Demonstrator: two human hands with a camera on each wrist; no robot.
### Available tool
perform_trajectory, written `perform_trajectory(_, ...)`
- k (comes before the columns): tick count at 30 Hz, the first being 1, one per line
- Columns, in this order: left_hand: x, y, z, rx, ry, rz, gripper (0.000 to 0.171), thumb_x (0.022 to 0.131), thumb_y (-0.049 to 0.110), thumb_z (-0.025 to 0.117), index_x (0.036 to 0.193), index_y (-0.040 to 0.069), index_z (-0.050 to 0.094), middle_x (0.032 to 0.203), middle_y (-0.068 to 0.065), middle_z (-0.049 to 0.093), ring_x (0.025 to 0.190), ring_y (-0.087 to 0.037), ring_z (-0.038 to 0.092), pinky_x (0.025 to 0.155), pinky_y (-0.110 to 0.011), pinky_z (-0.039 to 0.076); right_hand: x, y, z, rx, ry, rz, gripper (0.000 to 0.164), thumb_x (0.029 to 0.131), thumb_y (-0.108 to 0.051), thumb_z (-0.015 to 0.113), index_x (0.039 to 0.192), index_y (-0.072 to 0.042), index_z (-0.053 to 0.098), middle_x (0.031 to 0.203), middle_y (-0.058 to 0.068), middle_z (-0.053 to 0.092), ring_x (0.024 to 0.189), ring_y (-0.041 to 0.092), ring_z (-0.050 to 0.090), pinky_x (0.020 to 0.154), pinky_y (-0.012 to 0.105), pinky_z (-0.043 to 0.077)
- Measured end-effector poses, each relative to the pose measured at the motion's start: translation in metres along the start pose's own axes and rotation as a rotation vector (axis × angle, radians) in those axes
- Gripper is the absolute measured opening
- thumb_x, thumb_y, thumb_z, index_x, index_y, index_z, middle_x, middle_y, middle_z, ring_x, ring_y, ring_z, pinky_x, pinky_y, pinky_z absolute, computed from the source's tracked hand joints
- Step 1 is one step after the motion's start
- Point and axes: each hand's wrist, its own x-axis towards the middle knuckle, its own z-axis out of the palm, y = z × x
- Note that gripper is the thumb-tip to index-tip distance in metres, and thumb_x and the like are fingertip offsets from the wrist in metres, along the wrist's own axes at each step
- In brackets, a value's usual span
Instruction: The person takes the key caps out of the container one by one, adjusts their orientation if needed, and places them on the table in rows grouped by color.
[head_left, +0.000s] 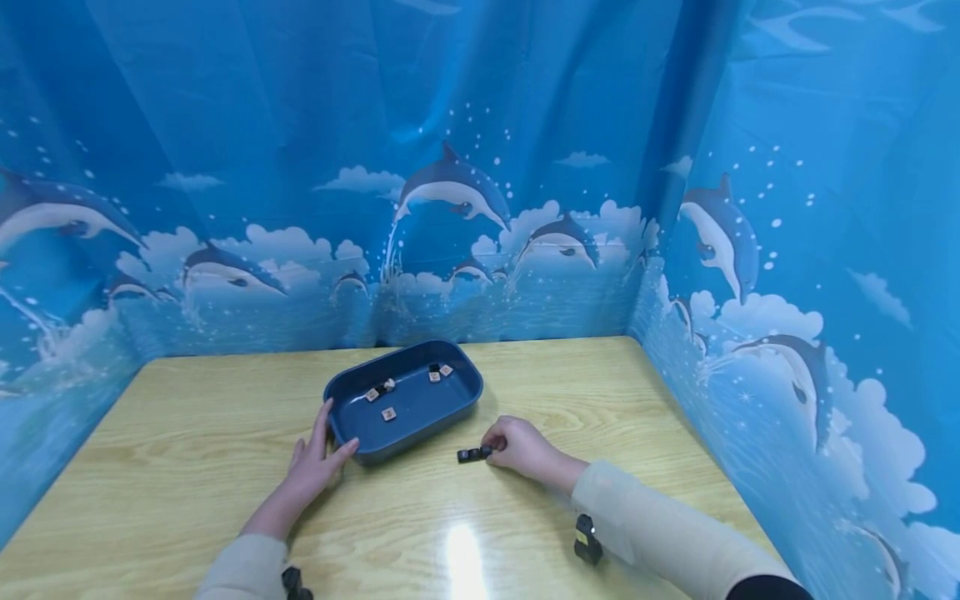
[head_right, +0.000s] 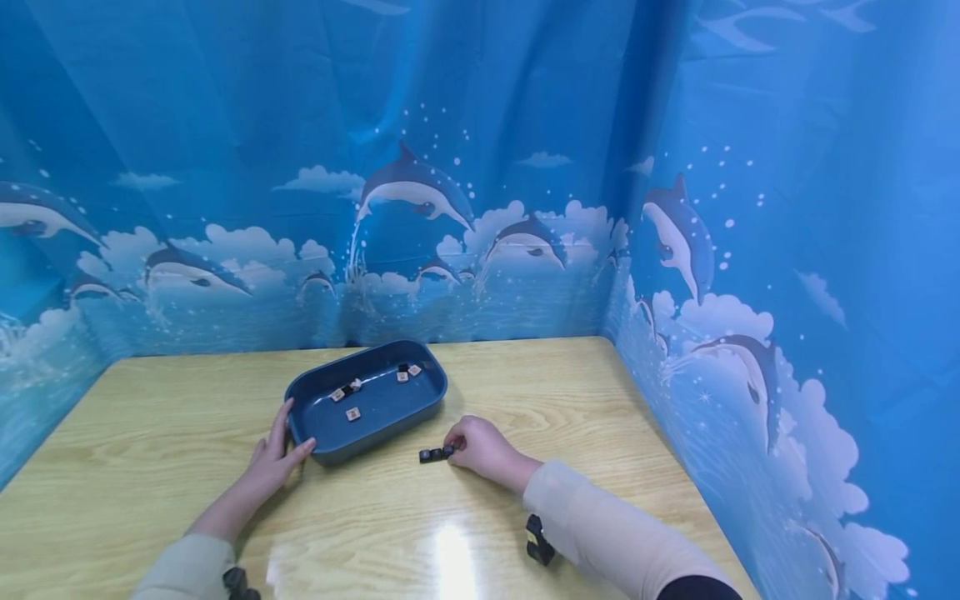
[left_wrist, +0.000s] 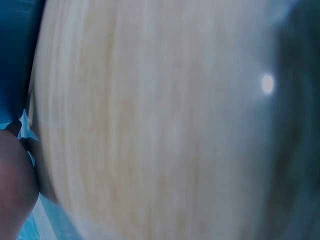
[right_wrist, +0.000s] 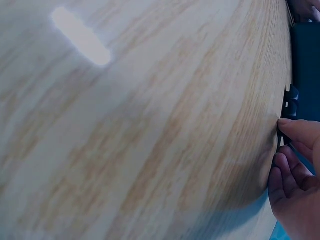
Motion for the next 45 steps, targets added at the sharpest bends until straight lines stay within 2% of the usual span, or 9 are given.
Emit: perform_trajectory(45,-0.0014,0.0031,-0.0005,-0.012,0.0,-0.022,0.09,0.099,0.05,0.048,0.154,0.027,-0.019,0.157,-0.029,-0.002,0.134,-0.06,-0.019,0.104,-0.073,-0.007,0.0009,-0.0029,0.0001,0.009,-0.012,-0.004,0.018,0.079,-0.007,0.08,0.095,-0.009,0.073,0.083,-0.006,0.057,0.076,0.008,0.055,0.069,0.024,0.049)
